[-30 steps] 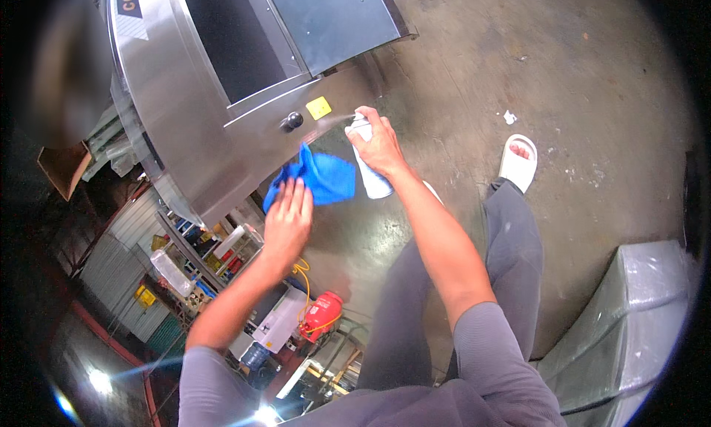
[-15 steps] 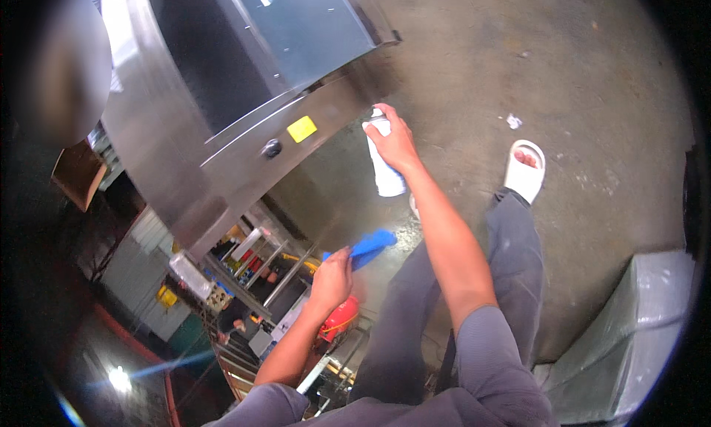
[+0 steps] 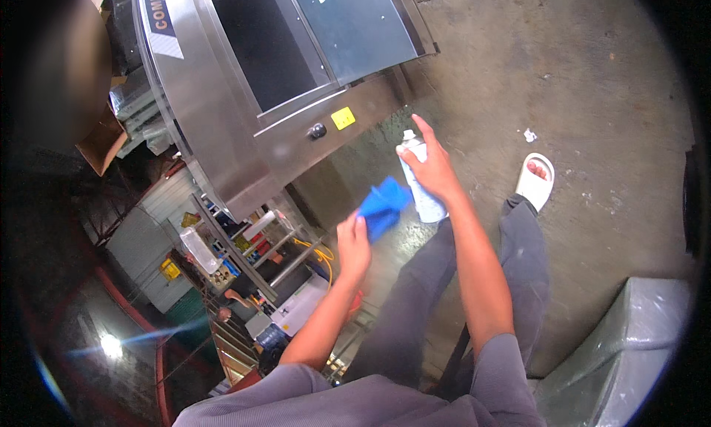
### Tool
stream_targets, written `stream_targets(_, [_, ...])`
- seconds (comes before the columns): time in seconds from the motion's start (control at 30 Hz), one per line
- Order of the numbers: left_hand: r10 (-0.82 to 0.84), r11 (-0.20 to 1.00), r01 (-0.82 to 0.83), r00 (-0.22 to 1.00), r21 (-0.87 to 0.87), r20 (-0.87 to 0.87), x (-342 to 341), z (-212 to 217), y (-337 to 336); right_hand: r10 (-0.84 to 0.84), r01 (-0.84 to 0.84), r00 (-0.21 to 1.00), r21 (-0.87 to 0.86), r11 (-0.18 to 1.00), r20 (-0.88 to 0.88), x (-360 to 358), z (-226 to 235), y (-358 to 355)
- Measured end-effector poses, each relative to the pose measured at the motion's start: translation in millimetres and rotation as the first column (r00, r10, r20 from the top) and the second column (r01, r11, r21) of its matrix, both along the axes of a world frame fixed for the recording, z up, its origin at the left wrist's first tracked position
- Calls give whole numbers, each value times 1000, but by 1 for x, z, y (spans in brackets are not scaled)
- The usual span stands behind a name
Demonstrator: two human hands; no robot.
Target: The person cleans a large stainless steel commercial oven by spraying a cleaning agent and wiping the surfaces with a blue cloth. They clean the front, sides, and top of the oven, moving around the appliance to reach different areas.
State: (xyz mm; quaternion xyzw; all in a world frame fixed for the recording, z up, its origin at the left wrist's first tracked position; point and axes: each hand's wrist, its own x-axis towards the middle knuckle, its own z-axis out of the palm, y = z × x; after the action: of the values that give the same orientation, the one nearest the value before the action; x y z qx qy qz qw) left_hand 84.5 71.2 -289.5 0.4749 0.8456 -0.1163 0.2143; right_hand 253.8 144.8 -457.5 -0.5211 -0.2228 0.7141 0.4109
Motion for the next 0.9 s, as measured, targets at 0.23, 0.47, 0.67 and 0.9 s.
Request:
stream_targets(0.23, [457,827,-548,532,-121,713,41,-51,45,-93,96,991,-29,995,100,-35,61,-63])
stream_targets(0.47, [94,996,-67,787,-67,609,25,-42,56,-260,249,965,-206,946,-27,-54,73,-69])
stream_targets(0.67, [-13,998,-36,715,55,699,-8,-37,45,-31,14,994,-167,986,-102,-61,54,-27])
stream_targets(0.9, [-234,967,112,744,228,626,-58,13,31,-23,58,944,97,994,-329,-85,61,21])
